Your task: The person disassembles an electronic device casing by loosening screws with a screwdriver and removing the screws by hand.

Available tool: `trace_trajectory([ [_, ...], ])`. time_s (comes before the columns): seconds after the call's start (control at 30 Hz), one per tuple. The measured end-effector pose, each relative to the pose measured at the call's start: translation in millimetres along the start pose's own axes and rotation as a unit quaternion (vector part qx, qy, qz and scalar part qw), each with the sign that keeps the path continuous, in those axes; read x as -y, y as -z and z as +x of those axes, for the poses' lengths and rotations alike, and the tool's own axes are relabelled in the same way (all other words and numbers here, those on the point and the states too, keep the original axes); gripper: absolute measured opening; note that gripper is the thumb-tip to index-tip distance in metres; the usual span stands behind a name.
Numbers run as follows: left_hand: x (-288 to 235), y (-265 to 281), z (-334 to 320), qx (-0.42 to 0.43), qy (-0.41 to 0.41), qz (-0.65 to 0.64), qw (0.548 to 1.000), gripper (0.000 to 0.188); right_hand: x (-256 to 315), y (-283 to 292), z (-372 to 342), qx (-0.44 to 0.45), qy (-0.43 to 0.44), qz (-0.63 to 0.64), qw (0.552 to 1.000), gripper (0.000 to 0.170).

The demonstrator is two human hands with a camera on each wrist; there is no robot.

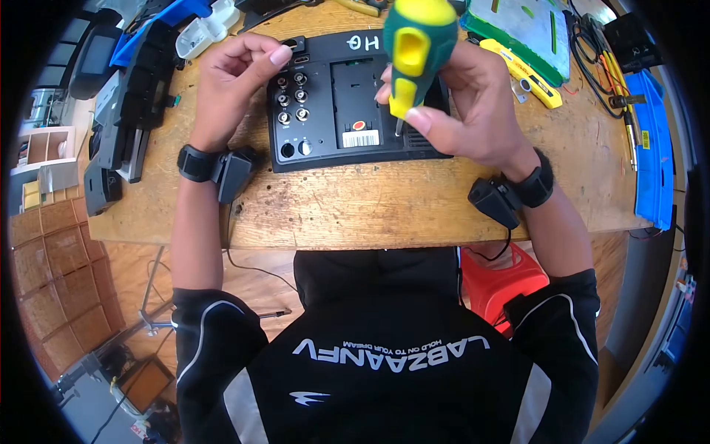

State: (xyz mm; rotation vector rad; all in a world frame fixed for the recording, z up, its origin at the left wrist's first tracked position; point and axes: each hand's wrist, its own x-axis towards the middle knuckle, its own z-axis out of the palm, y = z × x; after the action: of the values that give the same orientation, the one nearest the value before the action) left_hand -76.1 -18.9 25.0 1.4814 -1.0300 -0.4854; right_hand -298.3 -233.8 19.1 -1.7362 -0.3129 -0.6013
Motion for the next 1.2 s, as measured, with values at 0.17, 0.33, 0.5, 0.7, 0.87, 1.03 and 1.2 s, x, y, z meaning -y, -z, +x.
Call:
trace_trajectory([
  [0.17, -11, 0, -1, 0.003, -0.016, 0.002, 1.0, 0.015, -4, 0, 2, 0.011, -0.013, 0.072, 0.997, 0.03],
  [0.33, -45, -30, 1, 0.163, -0.036, 0.147, 0.975, 0.017, 6, -1, 4, -0.01, -0.06, -0.004, 0.998, 0.033],
  [0.5, -65, -59, 9, 0.275, -0.005, 0.192, 0.942, 0.016, 1, 4, 2, 0.04, -0.003, -0.015, 0.999, 0.028],
  [0.7, -43, -67, 21, 0.332, -0.082, 0.127, 0.931, 0.023, 2, 2, 11, 0.06, 0.008, -0.003, 0.998, 0.042],
  [0.87, -31, -73, -1, 0.187, -0.043, 0.109, 0.975, 0.036, -4, -3, 7, 0.066, 0.018, 0.0, 0.998, 0.044],
  [1.03, -26, -85, -3, 0.159, -0.037, 0.072, 0.984, 0.037, -3, -14, 5, 0.01, -0.003, 0.11, 0.994, 0.043],
  [1.2, -27, -86, -4, 0.178, -0.088, 0.074, 0.977, 0.02, -14, -2, 7, 0.055, -0.044, 0.115, 0.991, 0.053],
])
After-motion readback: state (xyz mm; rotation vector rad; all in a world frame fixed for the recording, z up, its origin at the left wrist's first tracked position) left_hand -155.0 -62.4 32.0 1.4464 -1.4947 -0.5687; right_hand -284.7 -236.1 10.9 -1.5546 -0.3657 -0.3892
